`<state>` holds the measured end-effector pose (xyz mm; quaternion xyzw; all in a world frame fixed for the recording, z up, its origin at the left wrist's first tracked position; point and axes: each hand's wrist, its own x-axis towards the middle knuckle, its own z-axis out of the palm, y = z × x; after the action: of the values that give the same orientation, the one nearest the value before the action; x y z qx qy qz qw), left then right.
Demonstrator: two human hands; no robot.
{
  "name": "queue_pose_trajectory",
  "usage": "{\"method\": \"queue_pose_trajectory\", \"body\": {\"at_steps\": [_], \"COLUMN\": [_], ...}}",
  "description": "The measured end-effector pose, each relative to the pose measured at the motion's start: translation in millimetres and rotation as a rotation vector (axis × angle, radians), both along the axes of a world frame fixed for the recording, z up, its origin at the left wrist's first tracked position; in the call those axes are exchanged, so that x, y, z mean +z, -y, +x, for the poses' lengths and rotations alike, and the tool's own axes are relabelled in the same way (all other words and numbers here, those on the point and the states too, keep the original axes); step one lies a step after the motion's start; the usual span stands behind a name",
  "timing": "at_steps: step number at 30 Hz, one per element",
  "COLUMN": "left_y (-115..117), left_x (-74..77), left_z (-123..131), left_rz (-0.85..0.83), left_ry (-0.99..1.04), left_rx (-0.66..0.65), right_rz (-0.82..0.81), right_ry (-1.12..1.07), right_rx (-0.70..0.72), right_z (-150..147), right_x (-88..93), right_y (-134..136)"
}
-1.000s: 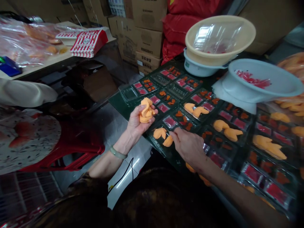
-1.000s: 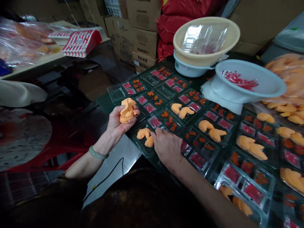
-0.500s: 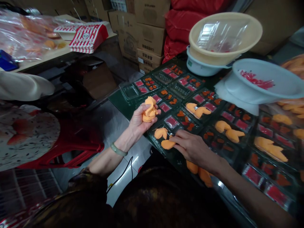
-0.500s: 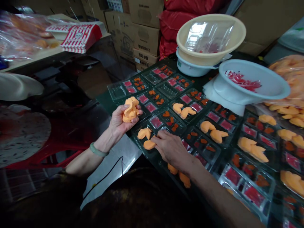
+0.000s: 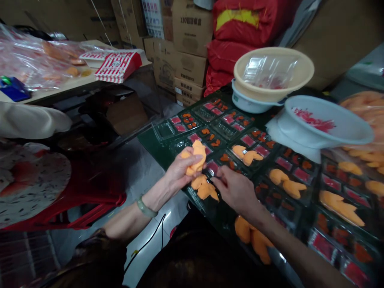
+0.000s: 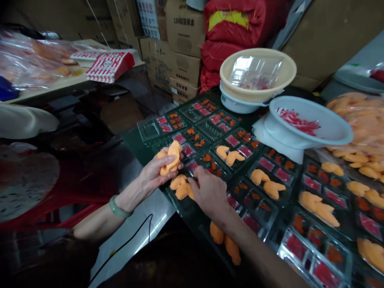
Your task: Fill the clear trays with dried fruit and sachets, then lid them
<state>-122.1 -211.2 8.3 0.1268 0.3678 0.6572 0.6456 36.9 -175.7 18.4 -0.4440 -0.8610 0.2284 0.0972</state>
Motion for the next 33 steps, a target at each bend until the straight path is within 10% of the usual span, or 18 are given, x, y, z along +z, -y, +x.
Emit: {"method": "queue_pose_trajectory", "body": {"at_steps": [4,13,18,24,28,33], "left_y": [-6,-38,-50,-55,-58,-61], "left_x": [-2.2,1.1,0.9,-0.7,-2.4,-4.9], "left_z": [13,-4,-16,-23,-28,-29], "left_rz": [0.088,0.042,0.076,0.132,0.145,0.102], "left_ry": [-0.229,0.047,-0.042,-0.172,-0.209,-0.297], "left_rx": [-0.020,-0.060,-0.012,-0.056,-0.111,-0.146], "right_rz": [-0.461,-0.746,-0.272,0.539,0.454,0.269], "right_ry": [-0.623,-0.887,-0.605,0.264,0.303,-0.269], "right_rx": [-0.096,-0.146,-0.083,0.376,0.512,0.264], "right_z": [-5,-9,-13,-56,-70,-62], "right_x": [9.5,37.5,21.4,1.2,-24.5,-28.7], "right_y": [-21,-80,-157,-200,-206,-191]}}
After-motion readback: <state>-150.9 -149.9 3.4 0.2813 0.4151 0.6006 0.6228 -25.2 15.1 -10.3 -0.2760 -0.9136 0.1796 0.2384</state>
